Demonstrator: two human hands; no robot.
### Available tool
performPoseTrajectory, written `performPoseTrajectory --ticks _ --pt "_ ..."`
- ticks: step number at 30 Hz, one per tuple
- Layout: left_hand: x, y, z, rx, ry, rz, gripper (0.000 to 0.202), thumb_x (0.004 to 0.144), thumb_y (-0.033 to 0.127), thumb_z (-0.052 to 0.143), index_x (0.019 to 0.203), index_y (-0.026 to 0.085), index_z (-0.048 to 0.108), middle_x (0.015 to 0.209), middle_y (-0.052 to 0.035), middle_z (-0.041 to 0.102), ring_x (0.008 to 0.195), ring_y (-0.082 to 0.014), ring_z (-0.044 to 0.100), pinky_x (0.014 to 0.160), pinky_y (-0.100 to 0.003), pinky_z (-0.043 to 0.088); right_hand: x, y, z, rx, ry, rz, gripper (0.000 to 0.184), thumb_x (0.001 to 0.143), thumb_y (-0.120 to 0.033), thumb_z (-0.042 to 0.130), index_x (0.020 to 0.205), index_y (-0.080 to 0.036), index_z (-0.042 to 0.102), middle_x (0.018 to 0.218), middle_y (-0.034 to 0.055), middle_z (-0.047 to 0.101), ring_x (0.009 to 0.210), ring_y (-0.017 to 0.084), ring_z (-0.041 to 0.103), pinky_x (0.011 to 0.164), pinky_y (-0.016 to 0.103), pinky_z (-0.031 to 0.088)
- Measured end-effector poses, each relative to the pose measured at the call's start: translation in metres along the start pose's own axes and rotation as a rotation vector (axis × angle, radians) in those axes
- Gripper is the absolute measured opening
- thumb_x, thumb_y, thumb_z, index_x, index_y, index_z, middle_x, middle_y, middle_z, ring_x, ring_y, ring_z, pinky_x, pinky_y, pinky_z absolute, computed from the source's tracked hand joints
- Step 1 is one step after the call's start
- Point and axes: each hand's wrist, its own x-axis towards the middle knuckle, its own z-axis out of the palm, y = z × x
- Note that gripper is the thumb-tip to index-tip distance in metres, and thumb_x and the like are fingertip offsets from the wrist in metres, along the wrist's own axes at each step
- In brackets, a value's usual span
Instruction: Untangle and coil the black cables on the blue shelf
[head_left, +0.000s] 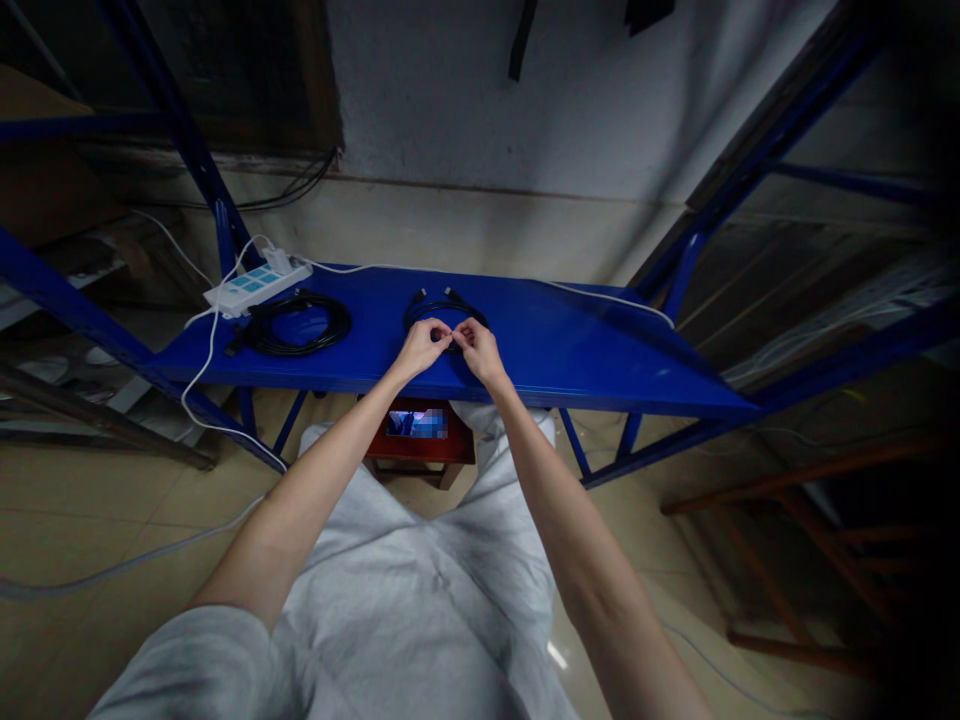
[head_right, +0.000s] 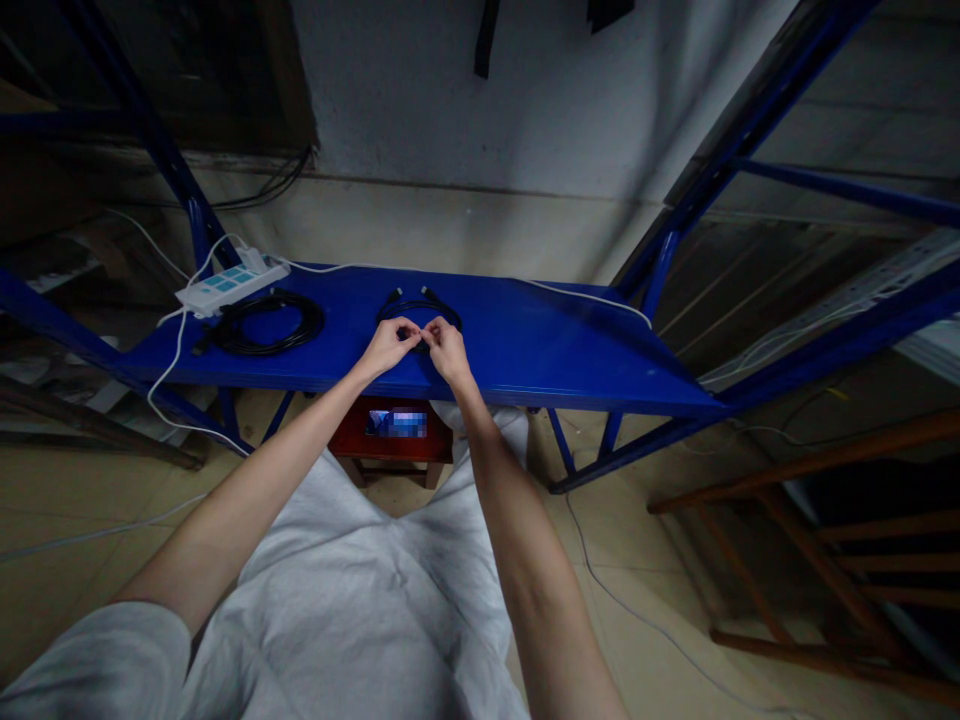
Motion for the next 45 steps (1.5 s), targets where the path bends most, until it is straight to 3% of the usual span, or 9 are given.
performPoseTrajectory --ticks 9,18,31,45 --pt "-0.0014 0.0004 -0.0007 0.021 0.010 -0.024 0.004 0.081 0.015 0.067 0.081 0.016 0.070 0.085 -0.0048 0.072 0.079 -0.0175 0.064 0.077 -0.031 0.050 -0.0005 0.0021 -0.0013 -0.085 -0.010 0.004 0.015 0.083 -0.032 0.060 0.075 -0.020 0.060 0.064 0.0010 0.057 0.064 0.017 0.049 0.064 0.030 0.037" --pt "-0.0019 0.0022 -0.0015 0.044 0.027 -0.007 0.004 0.081 0.015 0.066 0.081 0.015 0.069 0.084 -0.0052 0.072 0.078 -0.0167 0.063 0.076 -0.029 0.048 -0.0013 0.0019 -0.0002 -0.044 -0.032 -0.017 0.011 0.081 -0.029 0.062 0.076 -0.019 0.060 0.072 0.0022 0.062 0.063 0.015 0.050 0.064 0.028 0.038" --pt "0.0009 0.0015 -0.0038 -0.083 -0.045 -0.035 0.005 0.077 0.012 0.061 0.076 0.015 0.065 0.082 -0.0036 0.070 0.082 -0.0182 0.063 0.083 -0.032 0.048 -0.0024 0.0028 0.0012 -0.082 0.017 0.020 0.004 0.076 -0.018 0.054 0.075 -0.019 0.058 0.071 0.0019 0.063 0.066 0.016 0.054 0.068 0.029 0.040" --pt "0.0028 -0.0013 -0.0027 -0.069 -0.099 -0.028 0.006 0.074 0.011 0.058 0.072 0.015 0.062 0.075 -0.0013 0.065 0.076 -0.0170 0.059 0.076 -0.029 0.044 -0.0013 0.0004 0.0023 -0.138 0.020 0.050 0.008 0.067 -0.013 0.050 0.070 -0.020 0.053 0.068 0.0019 0.060 0.065 0.016 0.052 0.066 0.029 0.036"
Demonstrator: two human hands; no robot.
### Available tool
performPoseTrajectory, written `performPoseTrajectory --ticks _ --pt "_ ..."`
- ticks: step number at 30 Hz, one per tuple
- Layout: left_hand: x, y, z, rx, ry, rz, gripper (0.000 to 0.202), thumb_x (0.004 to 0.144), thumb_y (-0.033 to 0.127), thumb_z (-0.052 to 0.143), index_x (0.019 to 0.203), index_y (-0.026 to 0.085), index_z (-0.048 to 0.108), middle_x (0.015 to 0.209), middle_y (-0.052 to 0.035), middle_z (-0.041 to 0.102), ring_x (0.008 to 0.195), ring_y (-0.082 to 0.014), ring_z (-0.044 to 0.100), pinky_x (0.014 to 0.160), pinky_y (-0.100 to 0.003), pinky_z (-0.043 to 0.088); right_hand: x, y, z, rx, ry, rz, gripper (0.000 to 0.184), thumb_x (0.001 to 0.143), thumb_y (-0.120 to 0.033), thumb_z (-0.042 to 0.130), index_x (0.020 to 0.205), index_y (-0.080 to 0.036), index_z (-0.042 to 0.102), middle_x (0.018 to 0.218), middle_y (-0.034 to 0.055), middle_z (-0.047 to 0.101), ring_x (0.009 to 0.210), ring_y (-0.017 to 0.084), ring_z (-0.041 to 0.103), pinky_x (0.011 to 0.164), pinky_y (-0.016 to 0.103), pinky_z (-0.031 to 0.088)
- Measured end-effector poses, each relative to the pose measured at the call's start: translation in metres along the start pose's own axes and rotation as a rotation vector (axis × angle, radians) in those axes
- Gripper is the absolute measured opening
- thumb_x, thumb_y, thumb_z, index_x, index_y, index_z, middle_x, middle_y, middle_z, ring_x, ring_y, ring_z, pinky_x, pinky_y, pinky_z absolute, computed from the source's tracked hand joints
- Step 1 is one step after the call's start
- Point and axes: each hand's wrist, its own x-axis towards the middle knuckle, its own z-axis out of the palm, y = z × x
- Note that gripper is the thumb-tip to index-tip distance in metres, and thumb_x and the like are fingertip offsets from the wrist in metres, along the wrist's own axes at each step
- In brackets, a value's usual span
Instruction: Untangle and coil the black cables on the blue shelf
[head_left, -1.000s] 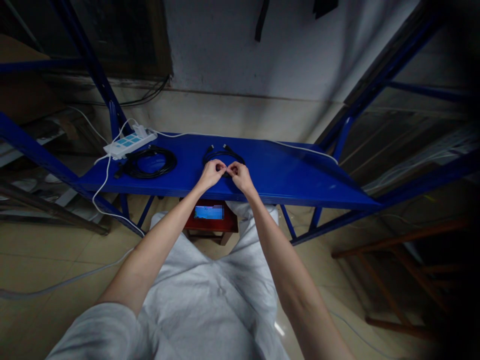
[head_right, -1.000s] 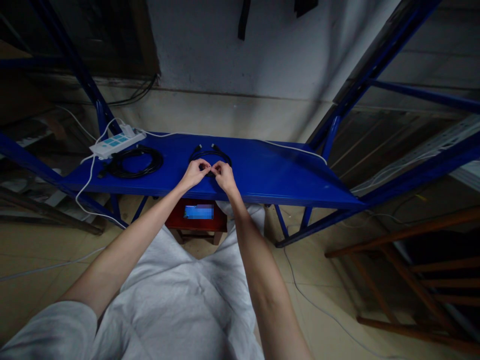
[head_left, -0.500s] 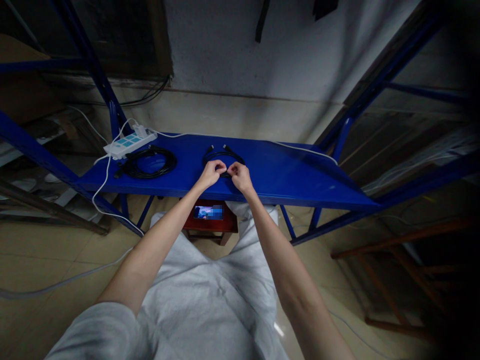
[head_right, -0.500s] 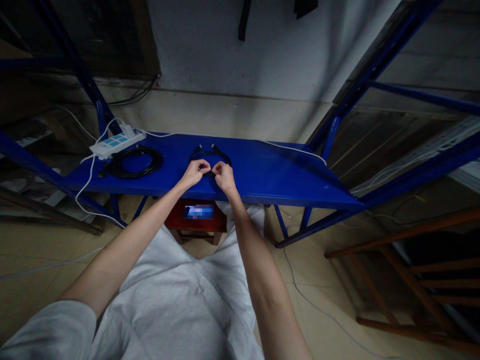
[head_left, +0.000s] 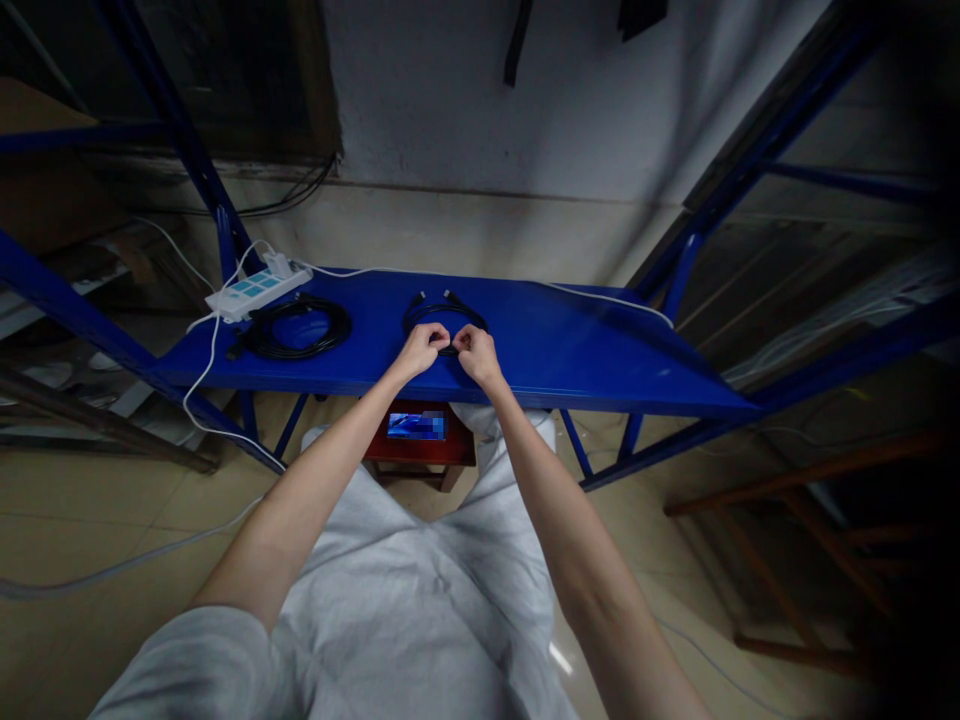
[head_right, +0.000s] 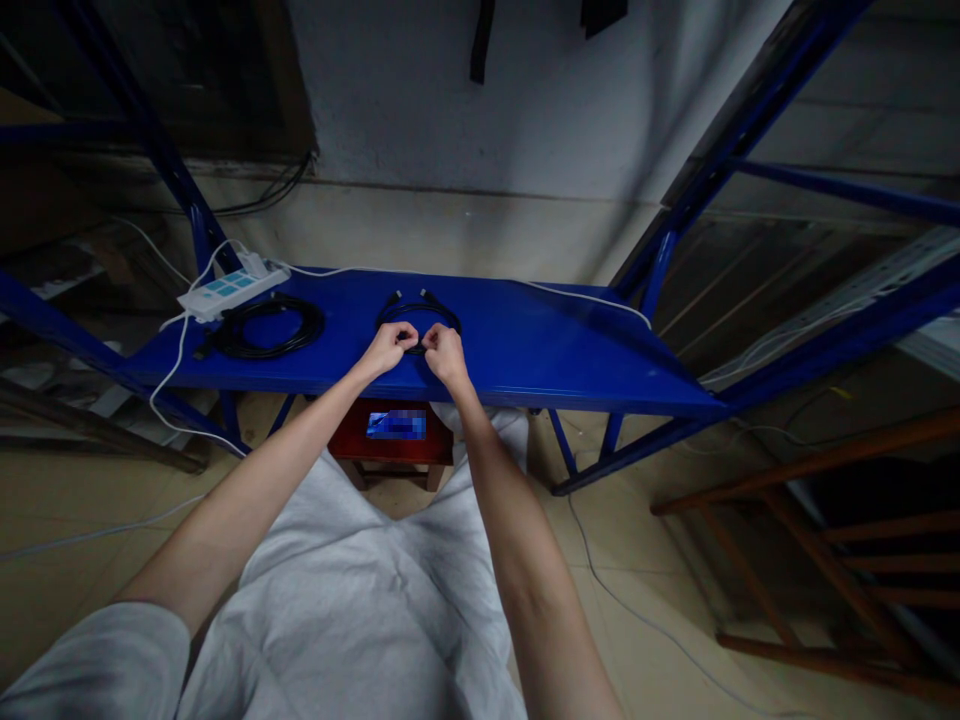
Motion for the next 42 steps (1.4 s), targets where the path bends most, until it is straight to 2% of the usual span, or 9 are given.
performPoseTrajectory --ticks 9,14,17,27,31,36,42 --pt "-0.001 0.000 0.002 0.104 0.076 -0.014 0.008 0.080 0.011 0.057 0.078 0.017 0.061 0.080 -0.0026 0.066 0.081 -0.0179 0.060 0.079 -0.030 0.045 -0.001 0.002 -0.004 0.060 -0.025 -0.075 0.007 0.070 -0.015 0.048 0.074 -0.021 0.050 0.069 0.0006 0.055 0.067 0.017 0.049 0.067 0.029 0.034" --pt "-0.005 0.007 0.002 0.281 0.036 -0.004 0.011 0.087 0.012 0.053 0.088 0.020 0.061 0.086 -0.0038 0.066 0.088 -0.0205 0.060 0.086 -0.033 0.045 -0.003 -0.001 -0.004 0.139 -0.025 -0.071 0.006 0.073 -0.017 0.046 0.077 -0.021 0.048 0.073 0.0007 0.055 0.071 0.017 0.050 0.070 0.029 0.037" --pt "-0.006 0.011 0.001 0.314 0.001 0.008 0.008 0.089 0.017 0.057 0.091 0.021 0.063 0.093 -0.0041 0.069 0.097 -0.0220 0.060 0.093 -0.036 0.043 -0.002 -0.003 -0.004 0.180 -0.014 -0.070 0.004 0.075 -0.020 0.047 0.078 -0.021 0.049 0.075 0.0009 0.055 0.073 0.017 0.051 0.072 0.029 0.039" --pt "-0.004 0.007 0.002 0.137 -0.023 0.043 0.009 0.080 0.026 0.068 0.085 0.018 0.068 0.087 -0.0021 0.071 0.089 -0.0191 0.065 0.088 -0.032 0.047 -0.003 -0.003 -0.005 0.188 -0.017 -0.019 0.007 0.079 -0.027 0.052 0.081 -0.020 0.053 0.080 0.0029 0.062 0.076 0.017 0.055 0.075 0.028 0.043" --pt "-0.003 0.002 0.002 0.078 -0.021 0.045 0.012 0.082 0.028 0.068 0.085 0.017 0.070 0.086 -0.0028 0.072 0.086 -0.0181 0.065 0.085 -0.030 0.048 -0.002 0.000 -0.006 0.217 -0.009 -0.023 0.010 0.080 -0.030 0.053 0.081 -0.020 0.054 0.078 0.0023 0.061 0.072 0.016 0.055 0.072 0.028 0.043" --pt "-0.002 0.000 0.002 0.080 -0.012 0.016 0.012 0.083 0.027 0.065 0.086 0.016 0.071 0.086 -0.0031 0.073 0.086 -0.0182 0.065 0.083 -0.030 0.048 0.000 0.002 -0.005 0.276 -0.011 -0.062 0.017 0.082 -0.036 0.054 0.081 -0.019 0.056 0.075 0.0026 0.061 0.070 0.017 0.057 0.070 0.029 0.044" --pt "-0.002 0.001 0.004 0.145 0.003 -0.001 0.011 0.082 0.024 0.064 0.082 0.017 0.071 0.084 -0.0034 0.073 0.085 -0.0180 0.066 0.083 -0.029 0.048 -0.002 -0.002 -0.007 0.275 -0.020 -0.004 0.018 0.085 -0.035 0.050 0.084 -0.019 0.057 0.071 0.0016 0.061 0.070 0.017 0.059 0.073 0.029 0.046"
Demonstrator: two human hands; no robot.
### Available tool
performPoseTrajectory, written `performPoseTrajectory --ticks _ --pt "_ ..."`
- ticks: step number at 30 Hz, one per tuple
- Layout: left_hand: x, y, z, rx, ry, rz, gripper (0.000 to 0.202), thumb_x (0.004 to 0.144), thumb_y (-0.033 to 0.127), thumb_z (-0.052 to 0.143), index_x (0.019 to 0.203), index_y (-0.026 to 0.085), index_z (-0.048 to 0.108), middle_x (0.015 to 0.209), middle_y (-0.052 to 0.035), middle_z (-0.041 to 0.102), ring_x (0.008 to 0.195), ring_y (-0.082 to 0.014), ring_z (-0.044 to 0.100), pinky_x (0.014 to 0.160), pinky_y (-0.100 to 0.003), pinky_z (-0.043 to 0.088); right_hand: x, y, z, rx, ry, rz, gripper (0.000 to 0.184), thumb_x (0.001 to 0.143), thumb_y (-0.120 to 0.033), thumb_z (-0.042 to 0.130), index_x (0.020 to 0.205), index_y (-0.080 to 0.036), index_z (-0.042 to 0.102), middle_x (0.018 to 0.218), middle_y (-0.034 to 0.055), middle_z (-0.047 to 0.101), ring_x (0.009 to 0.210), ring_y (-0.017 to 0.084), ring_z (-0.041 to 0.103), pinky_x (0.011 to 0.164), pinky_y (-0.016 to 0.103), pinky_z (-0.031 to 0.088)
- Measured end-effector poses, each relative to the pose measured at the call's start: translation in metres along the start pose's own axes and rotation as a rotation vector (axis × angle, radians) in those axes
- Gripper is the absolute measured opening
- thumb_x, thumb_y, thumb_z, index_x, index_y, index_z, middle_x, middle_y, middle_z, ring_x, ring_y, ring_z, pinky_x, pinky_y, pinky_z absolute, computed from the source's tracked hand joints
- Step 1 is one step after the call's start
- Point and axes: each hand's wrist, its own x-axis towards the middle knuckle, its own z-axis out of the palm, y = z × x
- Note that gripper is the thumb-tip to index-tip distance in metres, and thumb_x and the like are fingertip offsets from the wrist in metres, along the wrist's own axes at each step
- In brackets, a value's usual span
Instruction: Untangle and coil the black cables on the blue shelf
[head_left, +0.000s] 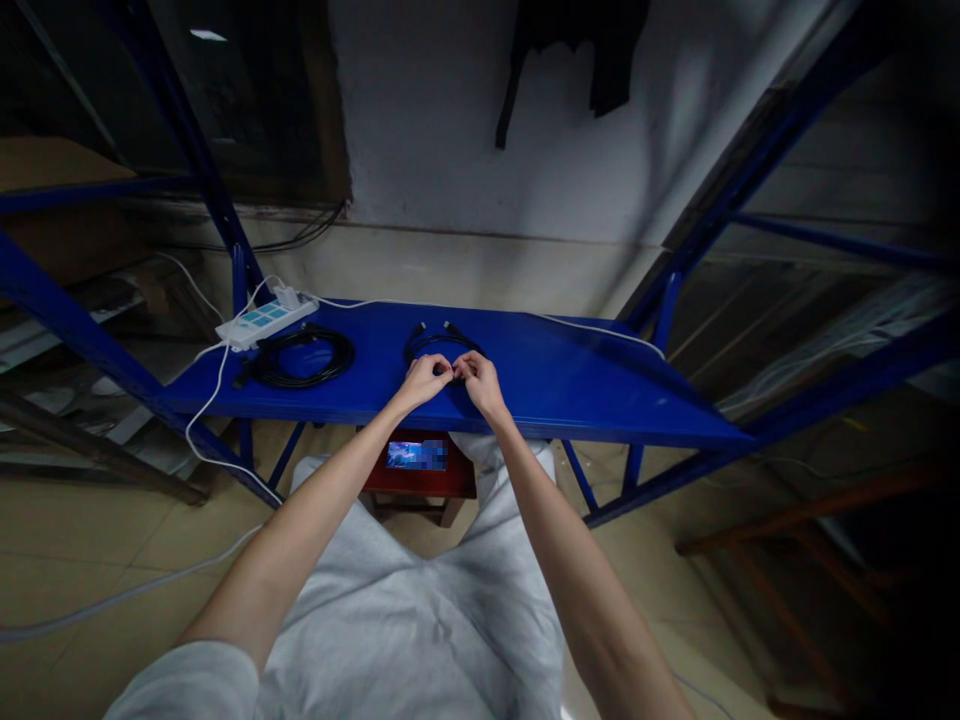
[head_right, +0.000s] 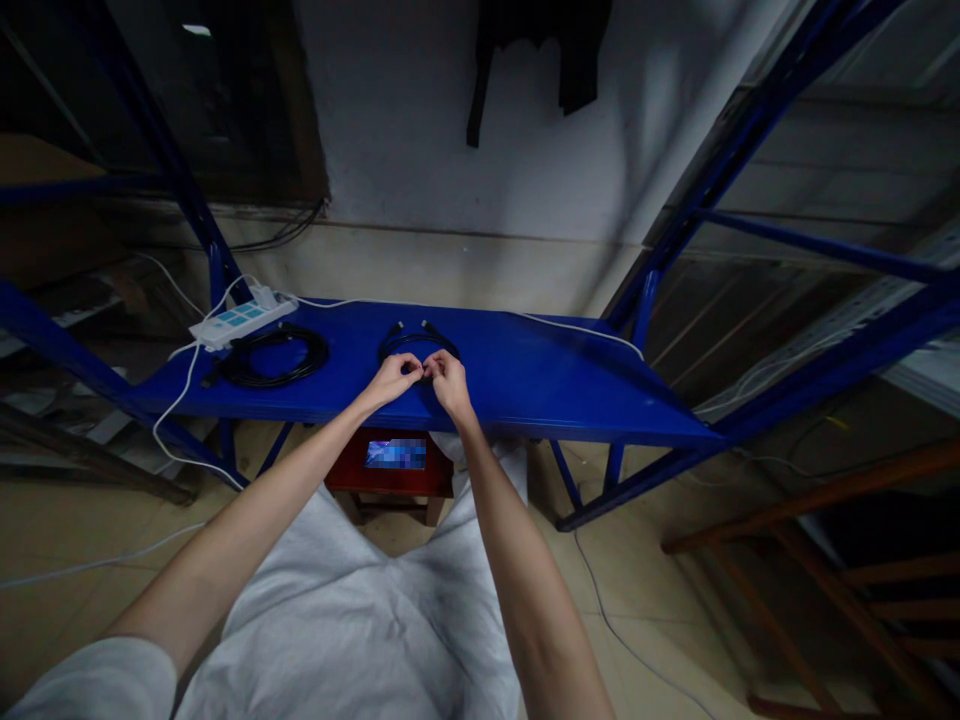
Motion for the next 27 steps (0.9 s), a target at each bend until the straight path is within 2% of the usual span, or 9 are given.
performPoseTrajectory --ticks 5,10,12,15,18,20,22,24,27 --pt "-0.002 0.004 -0.001 0.017 -0.011 0.015 0.012 0.082 0.021 0.061 0.081 0.018 0.072 0.083 -0.0030 0.073 0.085 -0.0184 0.066 0.085 -0.030 0.049 0.000 0.004 -0.003 -0.071 0.082 -0.017 0.020 0.087 -0.035 0.048 0.090 -0.019 0.060 0.076 0.0033 0.065 0.073 0.018 0.061 0.073 0.029 0.046" --pt "-0.001 0.005 -0.002 0.024 -0.002 0.034 0.010 0.080 0.019 0.062 0.080 0.019 0.072 0.085 -0.0032 0.074 0.090 -0.0205 0.065 0.093 -0.034 0.048 0.001 0.013 -0.009 -0.222 0.323 0.022 0.019 0.085 -0.028 0.047 0.086 -0.019 0.063 0.089 0.0098 0.069 0.084 0.022 0.062 0.078 0.033 0.046" --pt "0.001 0.005 -0.002 -0.034 -0.031 0.033 0.010 0.081 0.018 0.062 0.080 0.018 0.072 0.086 -0.0035 0.074 0.091 -0.0202 0.066 0.094 -0.035 0.048 0.001 0.014 -0.009 -0.252 0.375 0.057 0.019 0.084 -0.025 0.046 0.085 -0.019 0.064 0.090 0.0106 0.069 0.083 0.023 0.062 0.078 0.034 0.046" --pt "0.003 0.004 -0.006 -0.160 -0.064 0.011 0.013 0.083 0.016 0.059 0.086 0.017 0.072 0.092 -0.0051 0.075 0.093 -0.0195 0.068 0.094 -0.035 0.049 0.002 0.013 -0.009 -0.257 0.352 0.104 0.019 0.082 -0.022 0.046 0.083 -0.019 0.065 0.087 0.0096 0.070 0.079 0.022 0.062 0.076 0.034 0.047" --pt "-0.001 0.002 -0.018 -0.208 -0.071 0.054 0.018 0.085 0.018 0.059 0.100 0.016 0.069 0.100 -0.0071 0.074 0.098 -0.0195 0.068 0.097 -0.036 0.049 0.010 0.012 -0.016 -0.233 0.247 0.130 0.015 0.076 -0.019 0.051 0.078 -0.019 0.066 0.077 0.0058 0.070 0.072 0.020 0.062 0.072 0.032 0.047" --pt "-0.007 -0.001 -0.030 -0.129 -0.093 0.143 0.023 0.085 0.018 0.060 0.108 0.017 0.066 0.105 -0.0075 0.071 0.103 -0.0200 0.066 0.101 -0.037 0.048 0.017 0.013 -0.028 -0.179 0.146 0.166 0.013 0.070 -0.016 0.054 0.074 -0.019 0.066 0.070 0.0034 0.067 0.067 0.018 0.062 0.069 0.030 0.048" --pt "-0.013 -0.004 -0.044 0.024 -0.164 0.233 0.026 0.086 0.020 0.062 0.112 0.020 0.064 0.113 -0.0080 0.068 0.111 -0.0216 0.062 0.104 -0.039 0.046 0.024 0.016 -0.044 -0.056 0.074 0.228 0.010 0.065 -0.015 0.057 0.072 -0.018 0.065 0.066 0.0025 0.065 0.062 0.016 0.060 0.065 0.029 0.050" --pt "-0.018 -0.007 -0.056 0.175 -0.253 0.292 0.022 0.088 0.028 0.064 0.109 0.022 0.063 0.118 -0.0078 0.065 0.112 -0.0227 0.060 0.104 -0.040 0.046 0.027 0.021 -0.060 0.099 0.079 0.263 0.010 0.065 -0.019 0.060 0.074 -0.018 0.063 0.066 0.0024 0.063 0.060 0.016 0.059 0.059 0.029 0.051" --pt "-0.019 -0.007 -0.066 0.356 -0.310 0.351 0.018 0.093 0.039 0.063 0.098 0.022 0.060 0.113 -0.0069 0.063 0.104 -0.0227 0.060 0.097 -0.038 0.047 0.023 0.025 -0.074 0.230 0.151 0.204 0.020 0.066 -0.029 0.064 0.083 -0.019 0.061 0.072 0.0021 0.061 0.062 0.015 0.057 0.053 0.029 0.052"
